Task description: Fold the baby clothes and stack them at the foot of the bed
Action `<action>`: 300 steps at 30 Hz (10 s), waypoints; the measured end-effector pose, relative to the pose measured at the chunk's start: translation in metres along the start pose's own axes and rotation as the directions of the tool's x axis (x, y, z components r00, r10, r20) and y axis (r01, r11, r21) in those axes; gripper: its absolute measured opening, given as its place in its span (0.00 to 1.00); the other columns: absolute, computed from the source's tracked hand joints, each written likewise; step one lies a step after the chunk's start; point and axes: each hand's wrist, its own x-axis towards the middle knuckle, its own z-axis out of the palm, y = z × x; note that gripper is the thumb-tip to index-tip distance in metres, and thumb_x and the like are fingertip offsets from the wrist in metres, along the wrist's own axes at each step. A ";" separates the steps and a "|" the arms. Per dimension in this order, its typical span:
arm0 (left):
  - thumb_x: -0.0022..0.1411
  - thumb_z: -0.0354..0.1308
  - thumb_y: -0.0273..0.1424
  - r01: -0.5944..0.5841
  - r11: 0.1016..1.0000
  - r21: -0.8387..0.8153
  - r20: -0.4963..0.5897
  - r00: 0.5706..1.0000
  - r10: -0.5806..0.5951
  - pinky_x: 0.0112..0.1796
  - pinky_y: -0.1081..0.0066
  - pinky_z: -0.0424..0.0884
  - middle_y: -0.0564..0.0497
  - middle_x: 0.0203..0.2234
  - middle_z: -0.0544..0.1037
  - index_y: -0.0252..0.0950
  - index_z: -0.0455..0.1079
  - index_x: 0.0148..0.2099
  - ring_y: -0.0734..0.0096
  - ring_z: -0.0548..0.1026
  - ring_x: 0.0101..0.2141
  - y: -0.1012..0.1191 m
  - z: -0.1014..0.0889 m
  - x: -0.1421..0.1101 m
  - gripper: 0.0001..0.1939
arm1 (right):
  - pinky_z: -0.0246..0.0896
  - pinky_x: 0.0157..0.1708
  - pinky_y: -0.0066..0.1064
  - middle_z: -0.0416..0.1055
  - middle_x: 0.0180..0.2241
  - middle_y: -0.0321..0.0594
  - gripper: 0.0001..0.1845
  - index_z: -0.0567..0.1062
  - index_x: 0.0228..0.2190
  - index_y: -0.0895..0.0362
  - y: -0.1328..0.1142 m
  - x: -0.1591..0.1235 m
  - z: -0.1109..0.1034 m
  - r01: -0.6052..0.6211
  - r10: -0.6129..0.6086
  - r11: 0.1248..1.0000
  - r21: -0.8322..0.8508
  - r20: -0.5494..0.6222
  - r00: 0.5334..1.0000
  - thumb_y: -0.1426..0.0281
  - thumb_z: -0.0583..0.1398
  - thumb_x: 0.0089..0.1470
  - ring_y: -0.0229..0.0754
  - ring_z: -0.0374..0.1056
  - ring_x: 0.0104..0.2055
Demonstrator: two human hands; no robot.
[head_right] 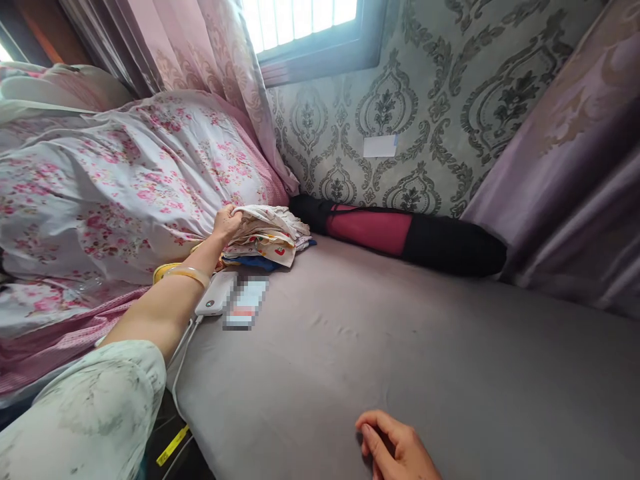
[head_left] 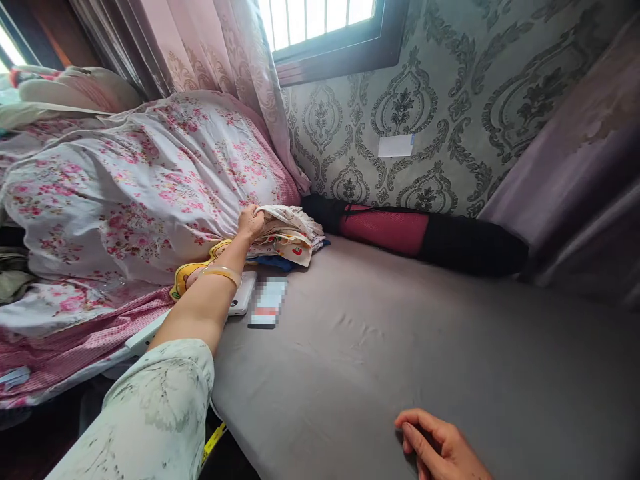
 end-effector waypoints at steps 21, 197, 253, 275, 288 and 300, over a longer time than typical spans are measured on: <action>0.59 0.60 0.42 0.120 0.560 -0.820 0.247 0.956 0.157 0.25 0.79 0.59 0.57 0.23 0.65 0.37 0.67 0.36 0.77 0.63 0.24 0.147 0.052 -0.121 0.13 | 0.61 0.18 0.25 0.71 0.27 0.36 0.24 0.75 0.34 0.57 -0.090 0.068 -0.027 0.313 -0.295 0.946 0.078 -0.185 0.937 0.49 0.61 0.49 0.35 0.69 0.24; 0.49 0.68 0.41 0.050 0.684 -0.728 0.515 0.698 0.498 0.27 0.74 0.65 0.51 0.24 0.75 0.34 0.75 0.34 0.72 0.71 0.26 0.249 0.012 -0.168 0.16 | 0.66 0.31 0.32 0.78 0.32 0.41 0.27 0.81 0.31 0.55 -0.144 -0.025 -0.188 0.446 -0.591 0.807 -0.389 -0.553 0.588 0.45 0.67 0.41 0.43 0.72 0.33; 0.55 0.62 0.39 0.285 0.578 -0.765 0.568 0.721 0.397 0.23 0.77 0.59 0.57 0.21 0.68 0.37 0.66 0.35 0.79 0.64 0.20 0.271 0.049 -0.200 0.13 | 0.63 0.32 0.31 0.76 0.30 0.38 0.25 0.80 0.36 0.56 -0.127 -0.007 -0.209 0.358 -0.694 0.717 -0.598 -0.565 0.447 0.47 0.59 0.53 0.40 0.68 0.31; 0.50 0.63 0.42 0.168 0.912 -0.374 0.920 0.191 0.342 0.24 0.75 0.67 0.51 0.25 0.79 0.38 0.78 0.36 0.70 0.74 0.26 0.222 0.049 -0.178 0.15 | 0.56 0.19 0.25 0.72 0.21 0.34 0.21 0.77 0.27 0.58 -0.108 -0.019 -0.192 0.066 -0.120 0.983 -0.170 -0.330 0.936 0.52 0.68 0.42 0.34 0.63 0.20; 0.52 0.53 0.25 -0.336 0.935 -0.110 0.895 0.375 0.240 0.35 0.71 0.67 0.44 0.29 0.78 0.32 0.74 0.31 0.63 0.74 0.33 0.189 0.148 -0.259 0.08 | 0.54 0.33 0.27 0.77 0.40 0.44 0.16 0.77 0.40 0.55 -0.004 0.062 -0.171 -0.219 -0.219 0.617 -0.756 -0.431 0.875 0.64 0.52 0.62 0.43 0.70 0.41; 0.56 0.52 0.45 -0.276 0.922 -0.270 0.875 0.330 0.355 0.29 0.73 0.61 0.52 0.21 0.71 0.32 0.75 0.31 0.69 0.69 0.27 0.175 0.171 -0.272 0.20 | 0.55 0.35 0.29 0.74 0.43 0.42 0.11 0.69 0.40 0.53 0.016 0.073 -0.172 -0.156 -0.212 0.631 -0.760 -0.362 0.908 0.65 0.49 0.65 0.43 0.68 0.41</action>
